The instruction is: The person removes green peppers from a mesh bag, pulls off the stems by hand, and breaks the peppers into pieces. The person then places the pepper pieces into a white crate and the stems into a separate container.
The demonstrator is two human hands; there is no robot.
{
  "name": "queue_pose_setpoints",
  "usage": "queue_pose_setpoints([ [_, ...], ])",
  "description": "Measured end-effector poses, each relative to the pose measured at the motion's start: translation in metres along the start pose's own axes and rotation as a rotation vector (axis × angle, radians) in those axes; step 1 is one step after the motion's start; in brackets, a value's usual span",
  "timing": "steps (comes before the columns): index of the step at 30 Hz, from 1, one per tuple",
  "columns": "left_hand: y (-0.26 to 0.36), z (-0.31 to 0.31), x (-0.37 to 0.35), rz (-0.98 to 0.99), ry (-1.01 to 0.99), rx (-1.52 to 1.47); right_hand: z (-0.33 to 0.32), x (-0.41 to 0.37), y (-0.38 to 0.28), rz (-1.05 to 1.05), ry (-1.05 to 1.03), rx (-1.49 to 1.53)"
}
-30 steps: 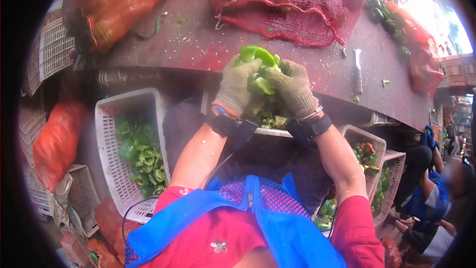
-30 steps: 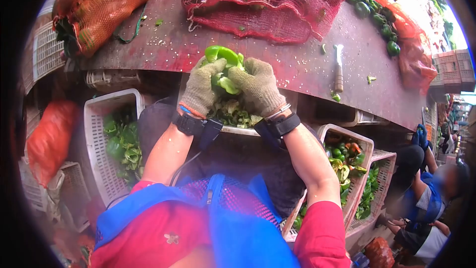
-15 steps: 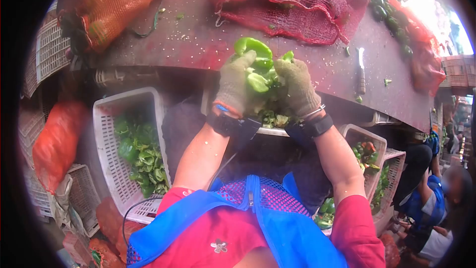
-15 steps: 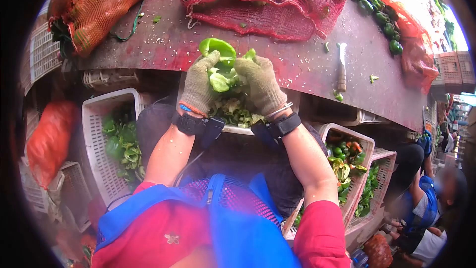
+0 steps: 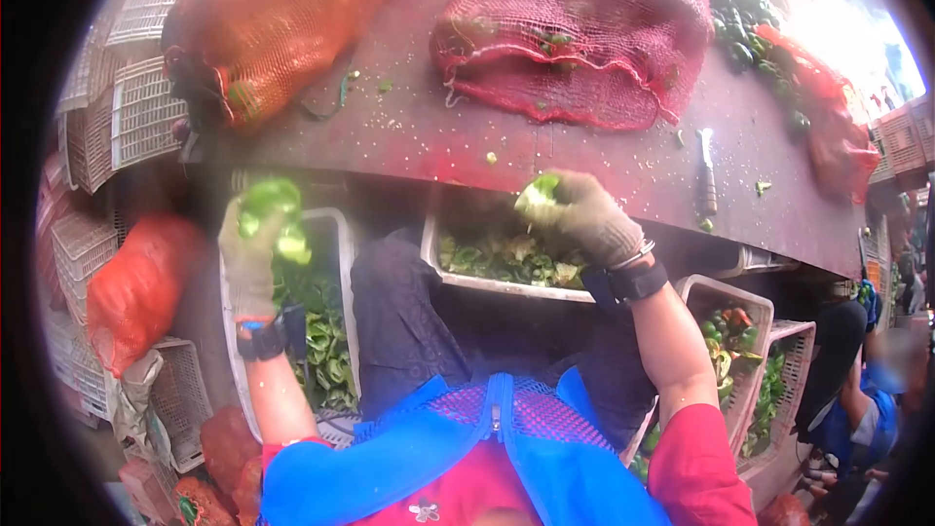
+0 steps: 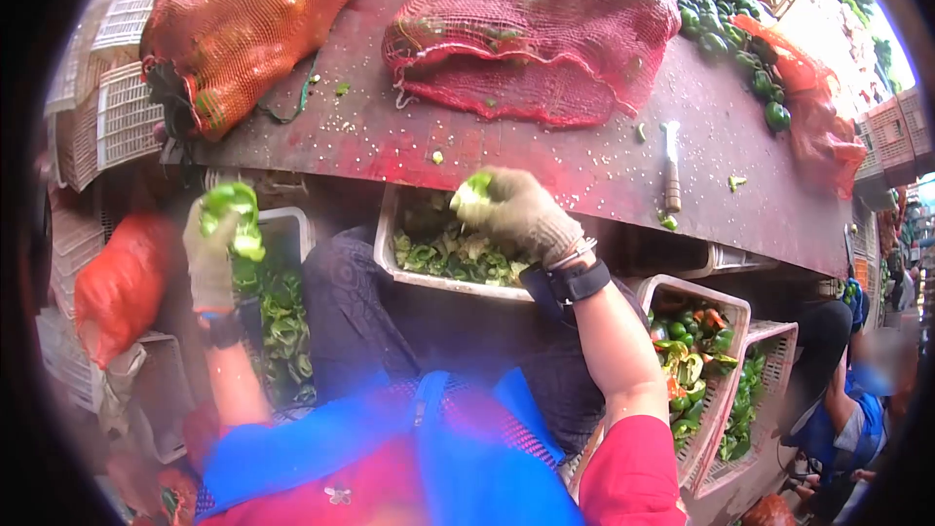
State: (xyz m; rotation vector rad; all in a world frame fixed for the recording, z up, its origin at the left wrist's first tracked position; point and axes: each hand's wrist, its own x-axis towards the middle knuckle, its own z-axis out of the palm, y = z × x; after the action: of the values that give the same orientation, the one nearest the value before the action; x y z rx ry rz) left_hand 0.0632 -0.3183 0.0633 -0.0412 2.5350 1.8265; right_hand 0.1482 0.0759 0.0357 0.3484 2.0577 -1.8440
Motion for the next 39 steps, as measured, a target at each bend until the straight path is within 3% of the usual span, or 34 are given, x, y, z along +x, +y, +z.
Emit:
queue_pose_setpoints([
  [2, -0.049, -0.04, -0.011, 0.217, 0.0, 0.643, 0.003, 0.003, 0.019, -0.342, 0.022, -0.519],
  [3, -0.039, -0.034, -0.018, 0.119, 0.011, 0.664, 0.005, -0.003, 0.003, -0.264, 0.054, -0.528],
  [4, -0.039, -0.026, -0.011, 0.218, -0.023, 0.681, 0.004, 0.001, 0.003, -0.222, 0.129, -0.501],
  [5, -0.037, -0.009, 0.0, 0.15, -0.09, 0.507, 0.002, 0.005, 0.004, -0.177, 0.196, -0.478],
  [6, -0.019, 0.026, 0.013, 0.082, -0.154, 0.332, 0.0, 0.01, 0.004, -0.132, 0.262, -0.455],
  [8, 0.016, 0.101, 0.038, 0.397, -0.296, 0.446, -0.004, 0.013, -0.002, -0.191, 0.296, -0.431],
  [10, 0.04, 0.181, 0.065, 0.456, -0.495, 0.379, -0.007, 0.017, 0.01, -0.289, 0.346, -0.41],
  [12, 0.033, 0.254, 0.103, 0.728, -0.521, 0.489, -0.007, 0.022, 0.018, -0.361, 0.399, -0.465],
  [14, 0.035, 0.295, 0.13, 0.892, -0.382, 0.659, -0.007, 0.021, 0.015, -0.315, 0.385, -0.388],
  [16, 0.058, 0.297, 0.148, 1.071, -0.188, 0.901, -0.01, 0.019, 0.011, -0.322, 0.417, -0.414],
  [18, 0.07, 0.291, 0.177, 0.798, -0.163, 1.141, -0.011, 0.018, 0.01, -0.304, 0.411, -0.41],
  [21, 0.091, 0.27, 0.197, 0.368, -0.312, 0.938, -0.015, 0.016, 0.006, -0.274, 0.381, -0.406],
  [22, 0.096, 0.267, 0.204, 0.225, -0.398, 0.798, -0.016, 0.015, 0.004, -0.275, 0.378, -0.422],
  [23, 0.097, 0.262, 0.204, 0.133, -0.452, 0.459, -0.016, 0.016, 0.003, -0.276, 0.375, -0.433],
  [26, 0.089, 0.263, 0.204, 0.174, -0.408, 0.559, -0.016, 0.018, 0.006, -0.308, 0.389, -0.459],
  [28, 0.081, 0.265, 0.175, 0.341, -0.28, 0.689, -0.017, 0.018, 0.005, -0.321, 0.392, -0.42],
  [30, 0.061, 0.258, 0.153, 0.473, -0.256, 0.615, -0.016, 0.02, 0.008, -0.334, 0.421, -0.415],
  [31, 0.046, 0.252, 0.145, 0.664, -0.216, 0.58, -0.016, 0.024, 0.011, -0.346, 0.446, -0.436],
  [35, 0.032, 0.224, 0.093, 1.11, -0.253, 0.543, -0.014, 0.038, 0.014, -0.323, 0.567, -0.407],
  [39, 0.048, 0.215, 0.068, 1.142, -0.345, 0.604, -0.004, 0.064, 0.025, -0.336, 0.572, -0.165],
])
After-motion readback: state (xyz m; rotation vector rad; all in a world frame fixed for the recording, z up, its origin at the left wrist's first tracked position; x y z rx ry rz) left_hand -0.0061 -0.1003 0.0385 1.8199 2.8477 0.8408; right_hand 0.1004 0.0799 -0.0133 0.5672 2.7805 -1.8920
